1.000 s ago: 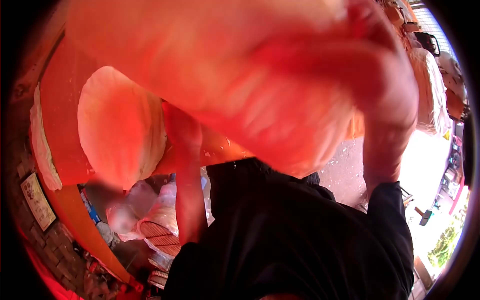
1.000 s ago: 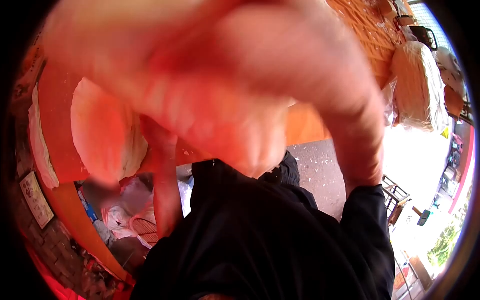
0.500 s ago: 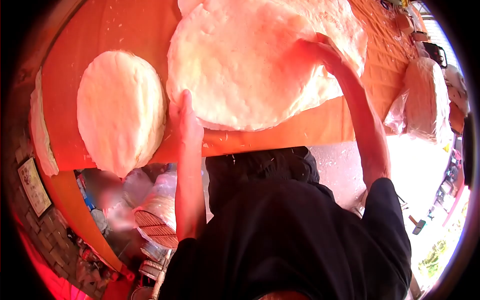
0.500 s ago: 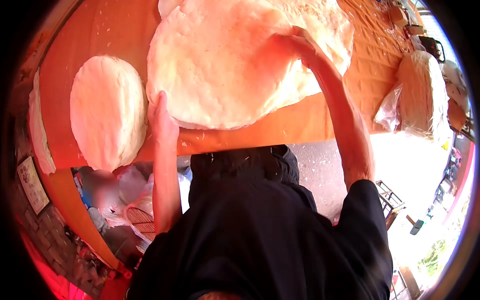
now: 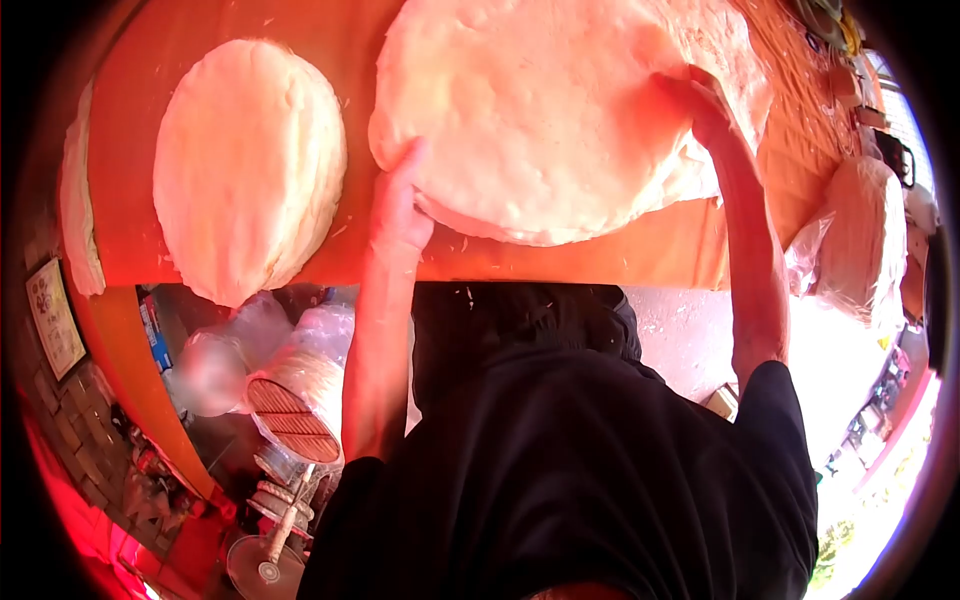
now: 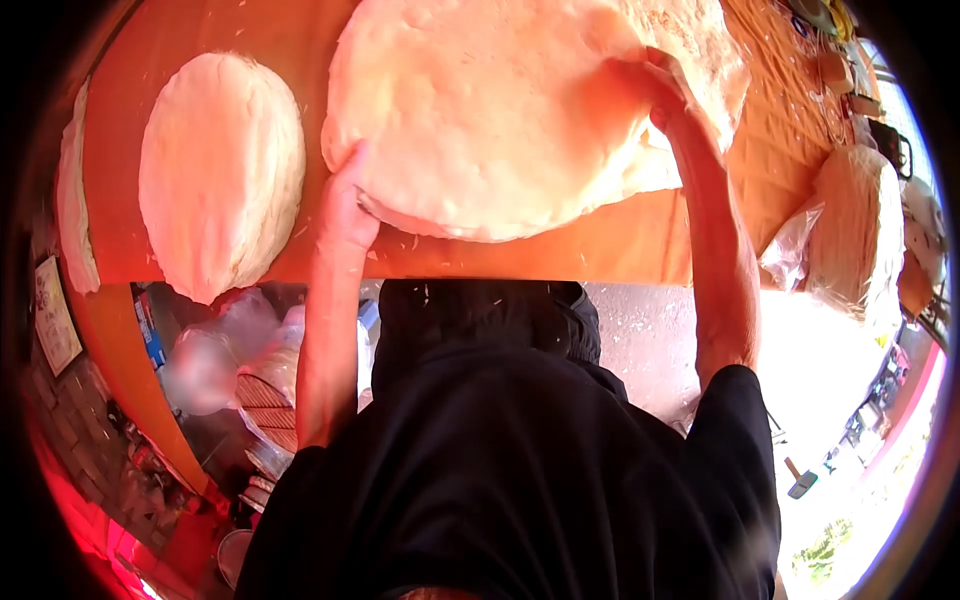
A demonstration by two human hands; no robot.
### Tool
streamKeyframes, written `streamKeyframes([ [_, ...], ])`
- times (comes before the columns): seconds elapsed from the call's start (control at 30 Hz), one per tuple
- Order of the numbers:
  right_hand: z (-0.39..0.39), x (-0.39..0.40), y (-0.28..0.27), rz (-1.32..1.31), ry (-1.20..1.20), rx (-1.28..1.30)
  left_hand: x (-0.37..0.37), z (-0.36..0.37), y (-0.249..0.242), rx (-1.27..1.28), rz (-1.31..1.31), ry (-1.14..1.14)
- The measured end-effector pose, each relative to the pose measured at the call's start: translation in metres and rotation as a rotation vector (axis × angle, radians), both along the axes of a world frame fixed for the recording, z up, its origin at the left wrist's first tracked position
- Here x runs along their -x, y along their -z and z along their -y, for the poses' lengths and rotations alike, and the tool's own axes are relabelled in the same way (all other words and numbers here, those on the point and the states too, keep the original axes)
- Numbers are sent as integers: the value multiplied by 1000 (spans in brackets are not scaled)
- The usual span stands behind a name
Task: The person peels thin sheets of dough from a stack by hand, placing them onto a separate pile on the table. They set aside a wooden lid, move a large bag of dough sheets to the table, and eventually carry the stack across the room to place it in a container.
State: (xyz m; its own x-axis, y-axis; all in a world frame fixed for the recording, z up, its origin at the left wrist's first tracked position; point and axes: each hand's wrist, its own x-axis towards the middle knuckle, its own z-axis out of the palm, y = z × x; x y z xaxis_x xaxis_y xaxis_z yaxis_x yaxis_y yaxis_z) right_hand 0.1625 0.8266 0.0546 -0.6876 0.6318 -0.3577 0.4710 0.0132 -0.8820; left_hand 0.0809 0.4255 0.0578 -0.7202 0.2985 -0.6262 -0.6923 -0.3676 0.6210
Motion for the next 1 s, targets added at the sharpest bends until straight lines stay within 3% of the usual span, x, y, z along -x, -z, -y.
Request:
streamKeyframes([
  [0.07, 4, 7, -9, -2, -15, -12, -7, -9, -16, -41, -131, 5],
  [0.13, 3, 9, -40, -72, -177, 93, -11, -6, -19, -90, -170, 9],
  [0.27, -23, 13, -41, -99, -249, 47, -12, -9, -33, -247, -55, -22],
  [0.33, -34, 17, -11, 174, -327, -735, -19, -8, -17, -212, -52, 23],
  [0.4, 16, 8, -48, 137, -226, -1013, -19, -13, -11, -247, -57, 22],
  [0.47, 80, 1, -87, -43, -293, -1056, -26, -16, -27, -335, -34, -12],
  [0.5, 105, -7, -91, -43, -421, -862, -27, -20, -40, -365, -64, -33],
  [0.53, 131, -9, -98, -229, -570, -637, -24, -22, -44, -420, -83, -13],
  [0.6, 179, -12, -115, -251, -762, -716, -25, -21, -50, -515, -105, 26],
  [0.7, 189, -6, -120, -283, -774, -596, -25, -30, -64, -438, -173, 89],
  [0.83, 187, -7, -130, -329, -811, -619, -20, -30, -67, -566, -125, 136],
  [1.0, 201, -8, -113, -324, -696, -878, -15, -28, -60, -435, -125, 170],
])
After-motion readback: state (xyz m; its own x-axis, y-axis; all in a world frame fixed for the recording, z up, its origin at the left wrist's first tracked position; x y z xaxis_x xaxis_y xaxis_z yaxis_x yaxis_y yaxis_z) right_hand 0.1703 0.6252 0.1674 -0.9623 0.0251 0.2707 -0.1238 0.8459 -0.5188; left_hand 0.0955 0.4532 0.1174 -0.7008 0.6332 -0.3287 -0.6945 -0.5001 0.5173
